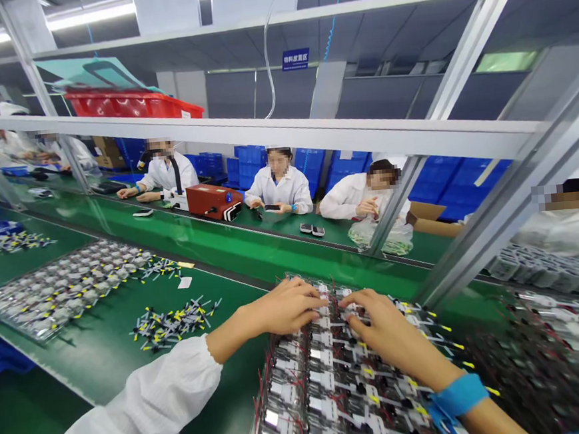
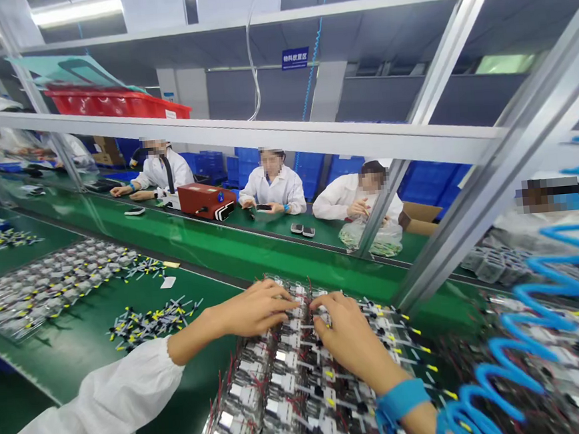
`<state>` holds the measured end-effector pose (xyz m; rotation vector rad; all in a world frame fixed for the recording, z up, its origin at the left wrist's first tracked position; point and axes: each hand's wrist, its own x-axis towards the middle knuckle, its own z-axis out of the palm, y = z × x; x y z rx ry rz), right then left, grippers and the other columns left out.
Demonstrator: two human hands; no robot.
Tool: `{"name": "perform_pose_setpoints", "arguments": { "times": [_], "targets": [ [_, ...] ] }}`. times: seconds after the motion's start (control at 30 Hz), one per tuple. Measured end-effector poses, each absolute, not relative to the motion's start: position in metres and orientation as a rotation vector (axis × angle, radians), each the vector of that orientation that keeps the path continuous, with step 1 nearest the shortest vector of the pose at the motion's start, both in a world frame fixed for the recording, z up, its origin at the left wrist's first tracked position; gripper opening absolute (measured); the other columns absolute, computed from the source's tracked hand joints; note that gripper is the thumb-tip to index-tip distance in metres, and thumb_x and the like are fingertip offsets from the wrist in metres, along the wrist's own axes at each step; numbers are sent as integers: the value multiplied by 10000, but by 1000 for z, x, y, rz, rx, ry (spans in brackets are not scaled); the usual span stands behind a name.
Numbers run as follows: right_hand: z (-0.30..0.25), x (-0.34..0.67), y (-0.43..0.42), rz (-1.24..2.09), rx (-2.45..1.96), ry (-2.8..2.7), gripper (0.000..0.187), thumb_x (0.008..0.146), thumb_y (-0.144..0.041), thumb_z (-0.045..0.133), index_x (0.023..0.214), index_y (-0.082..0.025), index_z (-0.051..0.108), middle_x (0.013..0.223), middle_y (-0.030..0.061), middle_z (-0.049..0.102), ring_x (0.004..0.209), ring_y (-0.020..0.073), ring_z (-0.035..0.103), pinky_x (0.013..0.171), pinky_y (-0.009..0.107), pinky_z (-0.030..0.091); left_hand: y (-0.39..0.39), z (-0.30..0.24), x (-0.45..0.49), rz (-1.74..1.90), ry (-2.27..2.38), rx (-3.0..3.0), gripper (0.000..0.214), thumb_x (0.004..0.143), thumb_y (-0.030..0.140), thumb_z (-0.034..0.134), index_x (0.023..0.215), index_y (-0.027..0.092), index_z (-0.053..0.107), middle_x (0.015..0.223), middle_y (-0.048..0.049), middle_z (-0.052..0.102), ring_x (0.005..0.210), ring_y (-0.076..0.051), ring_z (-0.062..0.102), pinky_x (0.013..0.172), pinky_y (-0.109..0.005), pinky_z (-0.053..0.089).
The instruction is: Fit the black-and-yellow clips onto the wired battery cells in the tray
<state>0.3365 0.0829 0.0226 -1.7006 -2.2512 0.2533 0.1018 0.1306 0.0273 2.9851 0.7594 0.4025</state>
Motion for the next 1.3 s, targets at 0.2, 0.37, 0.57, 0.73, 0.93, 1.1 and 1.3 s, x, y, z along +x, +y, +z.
{"name": "perform_pose_setpoints", "arguments": {
  "times": [0.2,0.37,0.57,0.73,0.93,1.1,1.3],
  "targets": [
    [28,358,77,269,-1573,-2159,353,857,-423,396,995,-227,655,1047,100,635,994,299,595,890,428,445,139,-1,-11,261,1588,2599,350,970,176,394,1253,223,594,1196,-79,631,1111,-232,563,976,-357,411],
    [24,363,78,312,-1557,-2137,375,837,-510,417,950,-257,670,1015,83,665,904,298,635,822,418,478,124,-52,-72,-65,1856,2410,312,813,105,585,1084,219,689,1088,-94,672,1055,-280,618,896,-361,459],
    [29,358,76,325,-1550,-2167,398,856,-535,405,957,-257,671,1020,75,676,803,273,647,727,392,498,121,-63,-76,22,2002,2334,291,926,129,427,1041,232,674,1057,-82,656,1017,-229,621,880,-331,449],
    [33,356,75,361,-1555,-2173,406,852,-538,402,980,-256,663,1035,72,671,905,289,630,755,406,488,141,-63,-65,88,2118,2236,166,885,282,582,980,183,676,1063,-137,646,1112,-316,561,930,-407,423],
    [45,355,67,412,-1584,-2142,420,846,-542,378,993,-256,648,1063,68,660,947,295,611,852,448,460,152,-63,-49,202,1970,2159,91,754,166,675,836,204,662,918,-61,699,1037,-272,595,872,-350,446],
    [54,357,62,437,-1561,-2088,391,847,-526,398,1009,-258,633,1077,64,667,983,294,609,848,435,460,151,-31,-31,429,1755,2085,217,813,226,599,1026,205,627,933,-13,709,809,-158,661,711,-256,494],
    [75,316,50,414,-1329,-2193,208,912,-392,402,938,-257,559,974,52,652,869,253,606,761,371,457,128,46,59,844,1070,1552,224,735,326,725,851,152,645,878,-51,709,808,-186,709,702,-272,520]
  ]
}}
